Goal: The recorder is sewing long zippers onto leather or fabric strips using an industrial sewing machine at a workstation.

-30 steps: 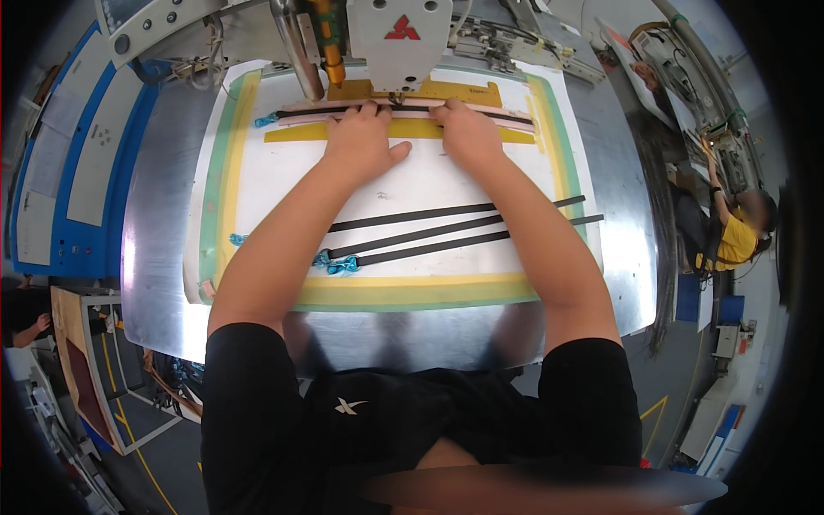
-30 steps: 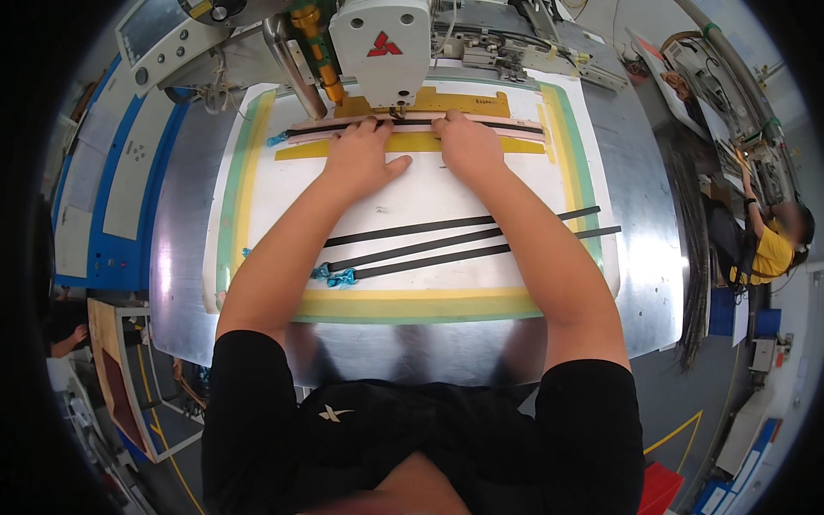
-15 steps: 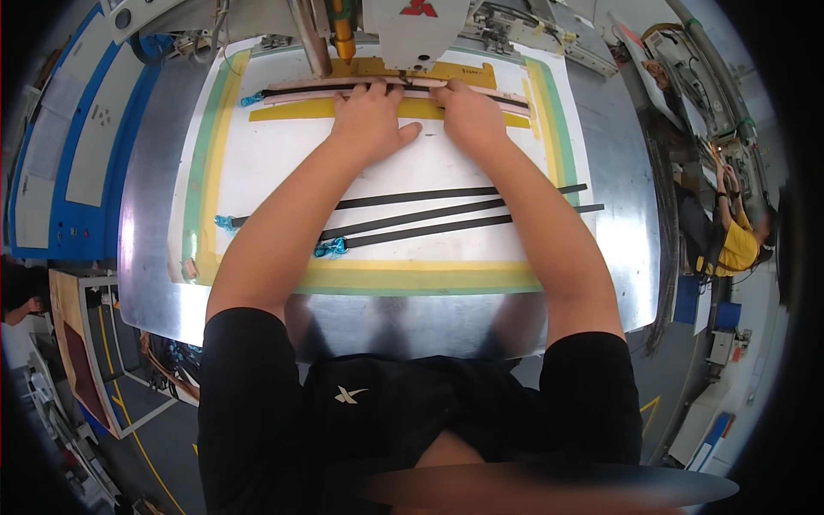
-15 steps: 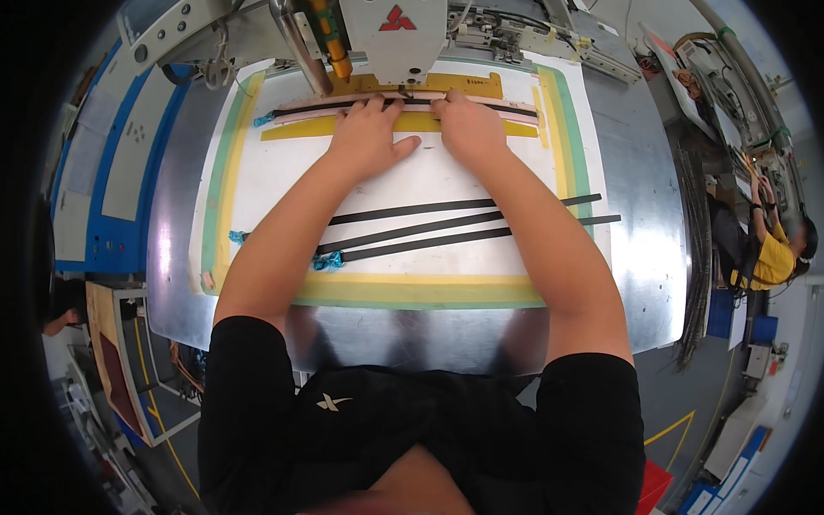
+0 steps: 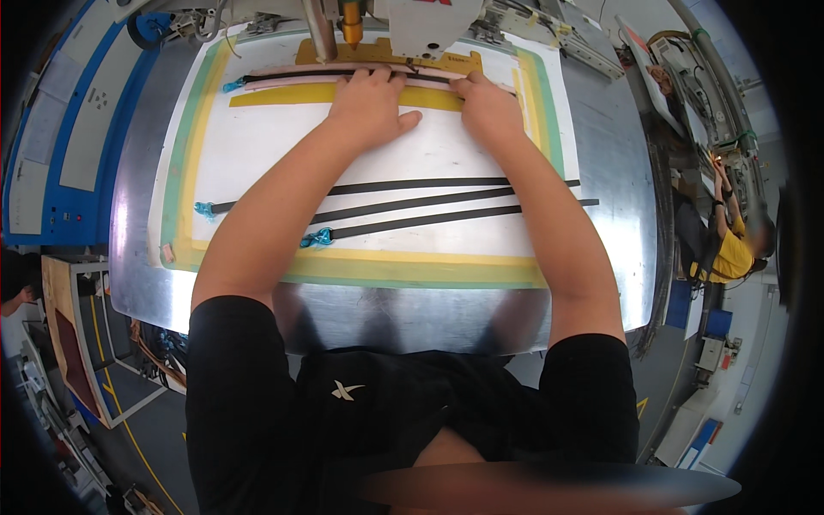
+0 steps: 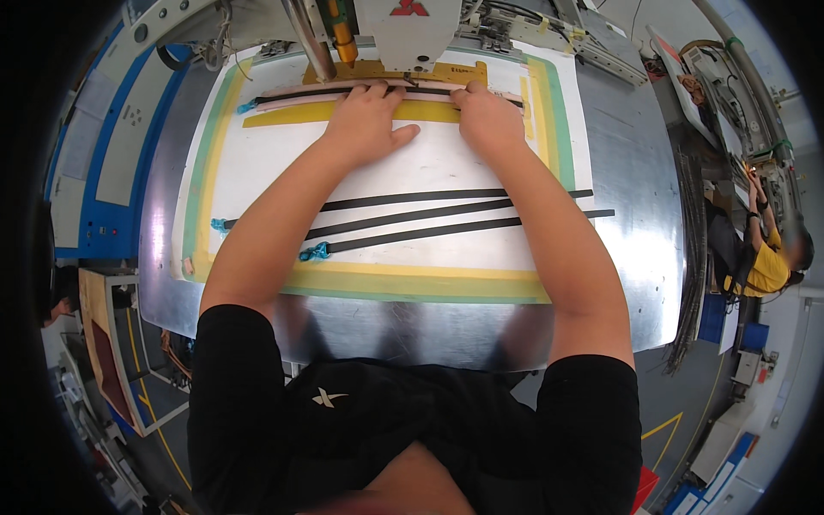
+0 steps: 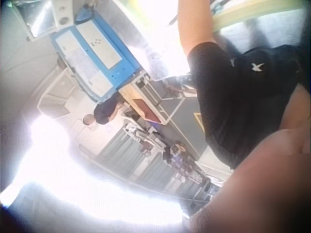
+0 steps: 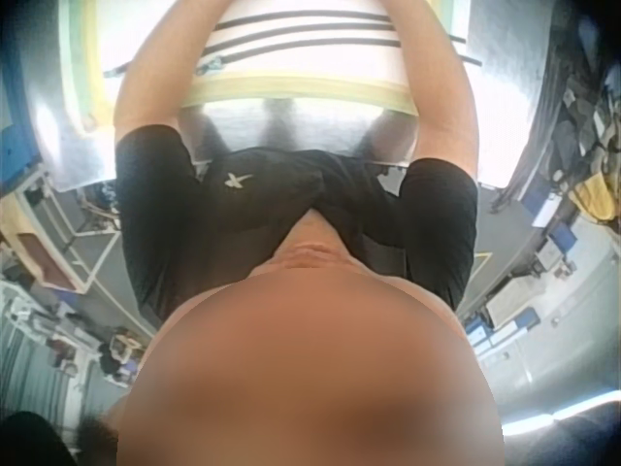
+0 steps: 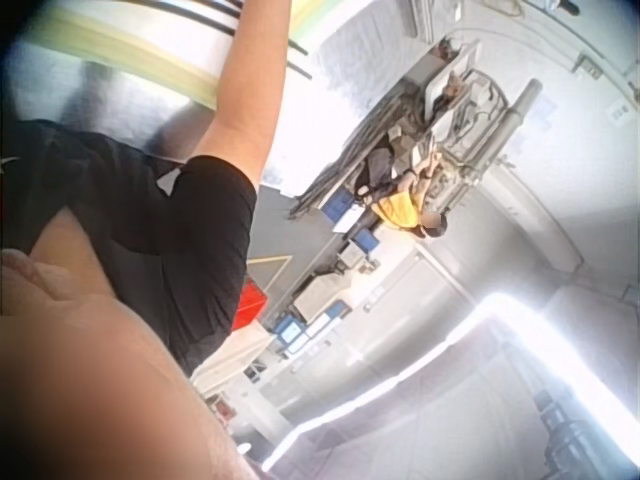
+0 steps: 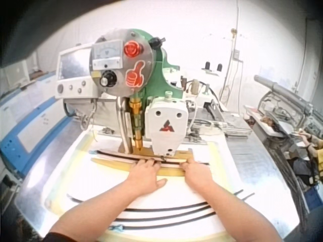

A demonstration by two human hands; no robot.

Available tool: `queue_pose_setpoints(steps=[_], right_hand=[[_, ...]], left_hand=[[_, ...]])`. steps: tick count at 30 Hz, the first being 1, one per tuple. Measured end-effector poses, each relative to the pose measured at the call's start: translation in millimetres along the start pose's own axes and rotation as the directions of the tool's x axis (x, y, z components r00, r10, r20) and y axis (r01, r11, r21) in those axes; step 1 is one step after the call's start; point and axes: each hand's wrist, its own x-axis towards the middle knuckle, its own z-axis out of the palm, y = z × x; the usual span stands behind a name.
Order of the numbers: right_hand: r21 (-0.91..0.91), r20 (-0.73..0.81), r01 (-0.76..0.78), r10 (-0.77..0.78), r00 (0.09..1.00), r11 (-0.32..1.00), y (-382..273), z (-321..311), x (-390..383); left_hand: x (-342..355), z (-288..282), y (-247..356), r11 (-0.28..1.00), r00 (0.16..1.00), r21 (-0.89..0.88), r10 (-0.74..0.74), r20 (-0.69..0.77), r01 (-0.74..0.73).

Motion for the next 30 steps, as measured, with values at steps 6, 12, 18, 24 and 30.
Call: queue_pose_setpoints(steps=[6, 12, 18, 24, 30], right_hand=[[0.010, -0.033, 0.047, -0.047, 0.998, 0.999, 3, 5, 1], [0.014, -0.018, 0.076, -0.076, 0.997, 0.997, 4, 5, 2], [-0.035, -0.033, 0.058, -0.059, 0.998, 0.998, 19, 6, -1], [0.001, -0.034, 0.034, -0.034, 0.999, 0.999, 27, 3, -5], [-0.029, -0.014, -0.023, 0.022, 1.000, 0.999, 37, 1, -10]], left_hand=[[3, -11, 13, 1.000, 0.998, 0.028, -0.006, 0.068, 0.004], [11, -3, 23, 1.000, 0.996, 0.013, 0.015, 0.093, -0.016], [8, -7, 33, 0.998, 0.996, 0.068, -0.023, 0.082, 0.017], [19, 5, 30, 0.999, 0.990, -0.001, 0.047, 0.136, -0.048], [13, 8, 37, 0.999, 0.998, 0.045, -0.012, 0.059, 0.010]])
